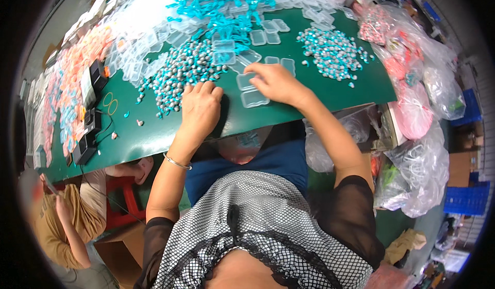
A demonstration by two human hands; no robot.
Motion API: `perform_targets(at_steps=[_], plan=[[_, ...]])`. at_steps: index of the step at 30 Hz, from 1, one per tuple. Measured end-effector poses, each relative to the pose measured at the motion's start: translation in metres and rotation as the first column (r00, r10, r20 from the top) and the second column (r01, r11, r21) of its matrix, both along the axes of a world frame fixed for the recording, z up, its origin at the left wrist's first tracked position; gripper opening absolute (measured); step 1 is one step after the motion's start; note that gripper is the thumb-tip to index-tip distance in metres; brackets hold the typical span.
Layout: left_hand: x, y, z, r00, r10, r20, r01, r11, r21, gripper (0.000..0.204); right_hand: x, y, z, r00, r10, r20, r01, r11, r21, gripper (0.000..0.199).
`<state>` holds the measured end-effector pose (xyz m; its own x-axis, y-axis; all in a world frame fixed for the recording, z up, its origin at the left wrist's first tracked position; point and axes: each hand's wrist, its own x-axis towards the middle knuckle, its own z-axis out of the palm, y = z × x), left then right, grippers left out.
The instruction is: Placing small blue and silver beads into clear plastic storage boxes.
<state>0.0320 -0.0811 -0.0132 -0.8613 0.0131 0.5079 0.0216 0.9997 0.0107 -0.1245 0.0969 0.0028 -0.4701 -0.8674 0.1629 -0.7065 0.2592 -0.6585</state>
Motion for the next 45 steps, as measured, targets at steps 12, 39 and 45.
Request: perform_targets(at_steps=[12, 39, 45], plan=[[0.004, 0.014, -0.013, 0.998, 0.029, -0.050, -0.009, 0.931, 0.364, 0.008, -0.053, 0.067, -0.004, 0.606, -0.378, -0.700, 0.594, 0.800, 0.083, 0.009], [0.006, 0.048, -0.018, 0.997, -0.003, -0.071, 0.042, 0.826, 0.563, 0.030, 0.038, 0.000, 0.011, 0.944, -0.027, -0.329, 0.006, 0.998, -0.065, 0.013], [0.008, 0.045, -0.015, 1.000, -0.023, 0.014, 0.013, 0.856, 0.516, 0.043, -0.041, -0.052, -0.018, 0.805, -0.262, -0.532, 0.157, 0.959, -0.235, 0.015]])
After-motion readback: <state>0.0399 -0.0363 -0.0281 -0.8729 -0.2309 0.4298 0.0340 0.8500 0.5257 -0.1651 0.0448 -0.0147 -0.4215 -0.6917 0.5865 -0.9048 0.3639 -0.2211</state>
